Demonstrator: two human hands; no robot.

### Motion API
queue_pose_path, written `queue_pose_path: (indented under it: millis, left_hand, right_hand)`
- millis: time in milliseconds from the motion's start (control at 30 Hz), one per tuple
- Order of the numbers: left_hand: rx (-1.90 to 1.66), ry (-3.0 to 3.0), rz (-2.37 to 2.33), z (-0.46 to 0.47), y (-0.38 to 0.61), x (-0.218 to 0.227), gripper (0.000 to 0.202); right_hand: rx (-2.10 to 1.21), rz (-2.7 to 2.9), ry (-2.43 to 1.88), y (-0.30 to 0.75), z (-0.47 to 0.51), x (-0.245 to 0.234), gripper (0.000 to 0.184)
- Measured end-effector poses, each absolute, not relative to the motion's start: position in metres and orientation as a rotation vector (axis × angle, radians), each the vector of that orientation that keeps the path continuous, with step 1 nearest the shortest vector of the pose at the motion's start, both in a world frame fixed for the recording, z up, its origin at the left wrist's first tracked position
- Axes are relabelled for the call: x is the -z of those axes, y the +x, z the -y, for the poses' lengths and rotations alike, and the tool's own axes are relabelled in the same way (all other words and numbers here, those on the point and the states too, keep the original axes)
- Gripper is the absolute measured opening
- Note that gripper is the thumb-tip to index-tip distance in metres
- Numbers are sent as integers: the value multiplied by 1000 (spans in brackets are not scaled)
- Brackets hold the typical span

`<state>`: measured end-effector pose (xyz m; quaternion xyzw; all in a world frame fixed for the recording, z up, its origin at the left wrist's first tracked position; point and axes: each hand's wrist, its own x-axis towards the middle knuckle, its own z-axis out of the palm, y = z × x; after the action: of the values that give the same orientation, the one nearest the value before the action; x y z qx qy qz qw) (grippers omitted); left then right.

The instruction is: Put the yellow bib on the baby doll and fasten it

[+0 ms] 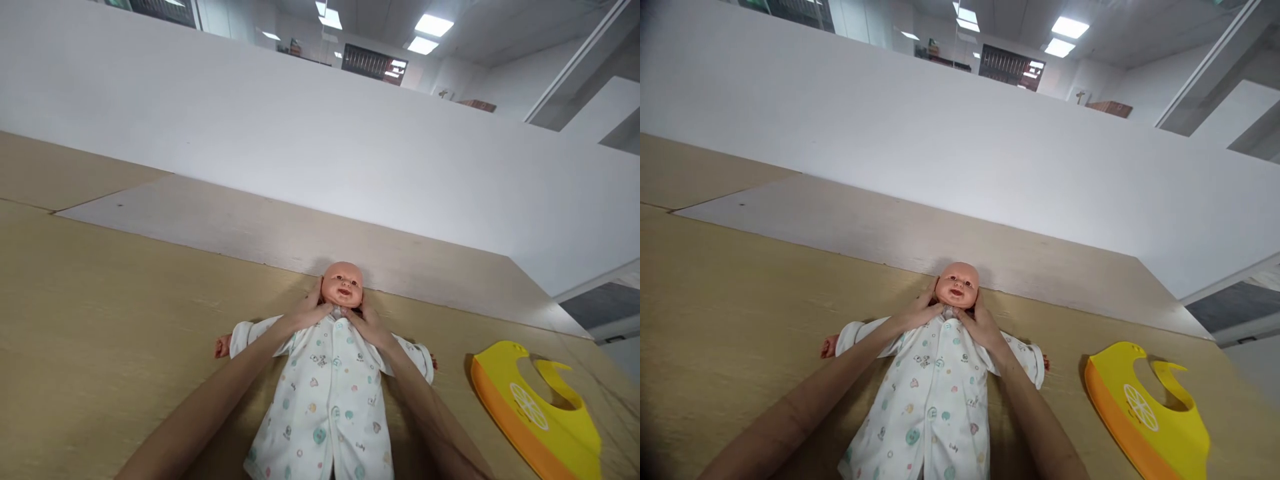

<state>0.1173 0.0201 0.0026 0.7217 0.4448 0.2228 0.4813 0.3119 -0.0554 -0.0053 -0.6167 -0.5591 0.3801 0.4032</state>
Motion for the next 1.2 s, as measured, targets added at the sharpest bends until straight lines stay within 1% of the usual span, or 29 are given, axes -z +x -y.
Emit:
queue_pose_path:
  millis: [100, 300, 433, 600, 700, 867, 967, 1200]
  left_hand:
    - [-458, 1770, -1075, -32, 120, -9, 90]
    - [-500, 1760, -1142, -66, 127, -7, 84]
    - [-538, 1746, -1189, -90, 132, -4, 86]
    - [-530, 1779, -1199, -111, 134, -11, 87]
    - [-548, 1794, -1175, -120, 135, -16, 88]
    - [-634, 1795, -1141, -136, 140, -17, 82]
    - [-645, 1779, -1119, -149, 143, -13, 84]
    - [-688, 1745, -1113, -173, 150, -6, 80]
  right_hand:
    - [-936, 1420, -1562, 312, 42, 0, 78]
    - [-938, 1428, -1599, 314, 8, -8, 79]
    - [-917, 1428, -1645, 318, -16, -7, 83]
    - [-896, 1397, -1684, 320, -42, -11, 88]
    - [-854, 1389, -1707, 320, -55, -12, 86]
    - [-798, 1406, -1704, 322, -75, -10, 80]
    - [-808, 1391, -1674, 324, -85, -10, 77]
    - [-784, 1383, -1701, 329, -107, -9, 78]
